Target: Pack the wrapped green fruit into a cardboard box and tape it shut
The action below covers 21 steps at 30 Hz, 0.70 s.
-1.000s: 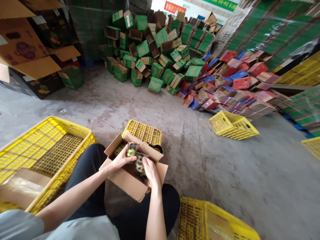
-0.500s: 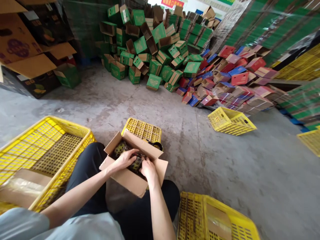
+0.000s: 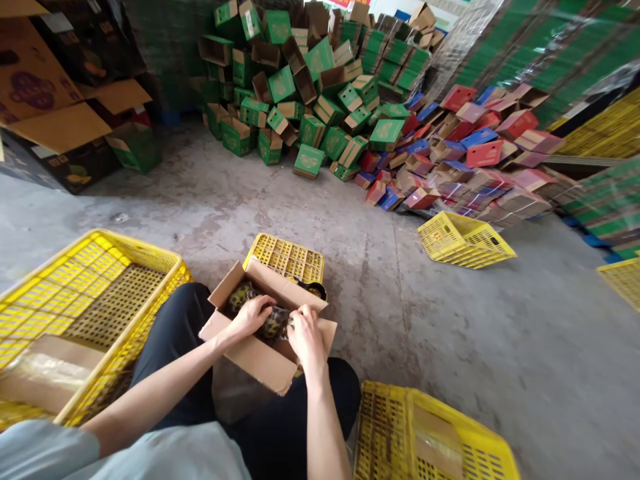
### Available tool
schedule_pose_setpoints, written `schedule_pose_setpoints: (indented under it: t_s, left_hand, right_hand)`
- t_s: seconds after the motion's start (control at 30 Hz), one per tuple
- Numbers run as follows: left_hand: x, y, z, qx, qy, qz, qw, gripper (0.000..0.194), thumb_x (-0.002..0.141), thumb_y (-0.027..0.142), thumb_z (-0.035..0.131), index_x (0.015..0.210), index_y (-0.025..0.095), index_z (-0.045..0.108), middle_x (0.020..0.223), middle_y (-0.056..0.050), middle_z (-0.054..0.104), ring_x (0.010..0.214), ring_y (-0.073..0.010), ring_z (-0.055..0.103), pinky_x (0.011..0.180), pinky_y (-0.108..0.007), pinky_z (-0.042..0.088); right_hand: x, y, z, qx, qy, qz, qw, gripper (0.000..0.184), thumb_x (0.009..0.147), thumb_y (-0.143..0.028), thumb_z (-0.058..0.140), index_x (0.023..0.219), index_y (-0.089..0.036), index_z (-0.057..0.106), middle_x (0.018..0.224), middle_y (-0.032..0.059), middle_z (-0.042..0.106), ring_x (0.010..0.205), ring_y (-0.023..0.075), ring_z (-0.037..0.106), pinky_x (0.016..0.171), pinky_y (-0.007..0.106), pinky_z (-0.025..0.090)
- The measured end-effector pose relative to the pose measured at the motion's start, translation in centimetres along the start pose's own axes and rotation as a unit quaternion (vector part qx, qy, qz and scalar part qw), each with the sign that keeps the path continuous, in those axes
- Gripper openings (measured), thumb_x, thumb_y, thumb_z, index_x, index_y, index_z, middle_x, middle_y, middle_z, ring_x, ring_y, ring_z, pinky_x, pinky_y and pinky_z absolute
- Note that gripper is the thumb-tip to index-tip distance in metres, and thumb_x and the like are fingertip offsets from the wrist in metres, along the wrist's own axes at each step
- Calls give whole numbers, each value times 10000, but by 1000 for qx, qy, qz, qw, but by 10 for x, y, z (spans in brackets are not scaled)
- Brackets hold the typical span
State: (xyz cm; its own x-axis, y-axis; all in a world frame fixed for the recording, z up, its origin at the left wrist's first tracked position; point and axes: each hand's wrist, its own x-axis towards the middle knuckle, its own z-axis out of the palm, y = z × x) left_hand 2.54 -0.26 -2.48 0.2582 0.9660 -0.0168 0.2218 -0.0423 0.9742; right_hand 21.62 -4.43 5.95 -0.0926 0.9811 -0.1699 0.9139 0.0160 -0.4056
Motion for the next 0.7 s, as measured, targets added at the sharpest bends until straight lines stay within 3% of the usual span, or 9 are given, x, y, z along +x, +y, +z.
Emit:
schedule_pose_setpoints:
  t_s: [0.1, 0.2, 0.27, 0.37, 0.5, 0.6, 0.7]
  left_hand:
    - [-1, 6, -1, -13, -7, 3, 1000, 349, 907, 260, 652, 1244, 194, 716, 1196, -125, 700, 1105, -302, 656, 1065, -427, 468]
    - [-4, 18, -8, -38, -37, 13, 998, 405, 1002, 381, 575, 1347, 194, 678, 1321, -133, 685, 1230, -323, 629, 1117, -440, 437]
    - [-8, 25, -14, -57, -73, 27, 995, 435, 1042, 446, 524, 1391, 225, 659, 1373, -101, 681, 1281, -313, 618, 1137, -425, 431]
    - [-12, 33, -24, -112, -134, 50, 983, 494, 1016, 494, 598, 1443, 246, 617, 1433, -84, 646, 1319, -310, 597, 1137, -406, 438]
    - [-12, 32, -28, -172, -140, 51, 974, 531, 947, 520, 710, 1371, 207, 647, 1340, -122, 656, 1254, -322, 611, 1069, -404, 479]
    - [-11, 31, -27, -163, -125, 74, 976, 481, 949, 530, 706, 1293, 195, 667, 1289, -118, 639, 1212, -297, 607, 1058, -382, 473]
    - [-12, 32, -25, -157, -122, 80, 977, 486, 964, 553, 676, 1296, 201, 635, 1284, -106, 618, 1207, -282, 594, 1048, -380, 481]
  right_hand:
    - [-14, 1, -20, 103, 89, -32, 990, 268, 869, -173, 628, 1072, -282, 765, 1403, 80, 568, 1363, 304, 495, 1204, 460, 366]
    - [-23, -5, -22, 320, 162, -43, 932, 194, 791, -228, 764, 975, -285, 788, 1423, 55, 582, 1395, 315, 487, 1231, 488, 343]
    - [-25, -12, -12, 437, 168, -26, 883, 285, 754, -272, 832, 1035, -278, 781, 1459, 61, 569, 1403, 310, 495, 1205, 473, 396]
    - [-22, -24, 12, 539, 158, -9, 828, 616, 726, -273, 876, 1310, -294, 681, 1522, 70, 541, 1424, 287, 503, 1187, 454, 435]
    - [-16, -34, 33, 636, 166, 19, 754, 911, 696, -217, 896, 1508, -352, 505, 1574, 49, 526, 1491, 261, 449, 1194, 444, 431]
    - [-16, -32, 40, 690, 149, 18, 708, 980, 710, -218, 885, 1557, -400, 428, 1617, 28, 485, 1526, 240, 401, 1214, 454, 402]
    - [-16, -26, 48, 726, 128, 1, 676, 841, 793, -320, 823, 1547, -400, 459, 1625, 22, 476, 1540, 245, 377, 1271, 500, 302]
